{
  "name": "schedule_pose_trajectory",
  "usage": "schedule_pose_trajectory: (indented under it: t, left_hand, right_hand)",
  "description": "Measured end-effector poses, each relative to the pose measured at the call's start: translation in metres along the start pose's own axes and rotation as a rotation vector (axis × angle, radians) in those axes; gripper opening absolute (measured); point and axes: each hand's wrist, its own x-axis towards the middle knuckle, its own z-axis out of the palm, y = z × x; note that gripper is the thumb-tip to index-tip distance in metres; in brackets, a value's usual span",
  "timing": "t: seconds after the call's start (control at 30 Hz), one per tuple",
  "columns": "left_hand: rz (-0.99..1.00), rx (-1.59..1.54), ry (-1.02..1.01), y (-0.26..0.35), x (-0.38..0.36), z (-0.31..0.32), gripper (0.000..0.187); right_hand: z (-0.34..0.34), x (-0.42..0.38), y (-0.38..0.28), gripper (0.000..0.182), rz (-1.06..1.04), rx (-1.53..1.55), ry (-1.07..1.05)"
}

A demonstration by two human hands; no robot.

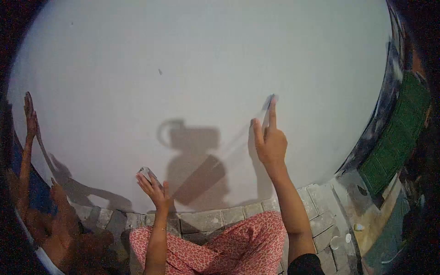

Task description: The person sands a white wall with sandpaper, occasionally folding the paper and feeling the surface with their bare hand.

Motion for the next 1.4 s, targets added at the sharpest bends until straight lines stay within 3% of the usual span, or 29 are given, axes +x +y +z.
schedule_pose_trajectory:
  t: [0.27, 0.47, 0.57, 0.83, 1.0, 1.1, 1.27, 1.4]
  left_hand:
    - [-0.001, 0.009, -0.018, -0.001, 0.0, -0.002, 0.067]
    - [0.019, 0.017, 0.0, 0.001, 0.0, -0.002, 0.068]
    - [0.04, 0.017, 0.03, -0.005, -0.003, 0.003, 0.068]
    - [0.033, 0.012, 0.047, 0.001, -0.001, -0.001, 0.067]
    - [0.034, 0.005, 0.069, -0.009, -0.003, 0.005, 0.051]
    - [0.037, -0.062, 0.123, -0.009, 0.002, -0.004, 0.036]
    - [0.018, -0.016, 0.2, -0.004, 0.006, -0.011, 0.031]
    - [0.032, 0.046, 0.258, -0.009, 0.006, -0.011, 0.028]
  right_hand:
    - [0.01, -0.02, -0.001, 0.068, -0.058, -0.054, -0.049]
    - [-0.002, 0.002, -0.017, 0.069, 0.027, 0.056, 0.027]
    - [0.007, -0.018, -0.014, 0.069, 0.0, -0.018, -0.075]
    - [-0.007, 0.003, -0.02, 0.071, 0.087, 0.067, -0.038]
    - [0.012, -0.023, -0.006, 0.073, 0.016, 0.035, -0.149]
    - [0.004, -0.005, -0.001, 0.068, 0.047, 0.081, -0.061]
    - [-0.001, -0.008, -0.009, 0.069, 0.064, 0.133, -0.047]
    - [0.007, -0.026, -0.007, 0.07, 0.009, 0.123, -0.152]
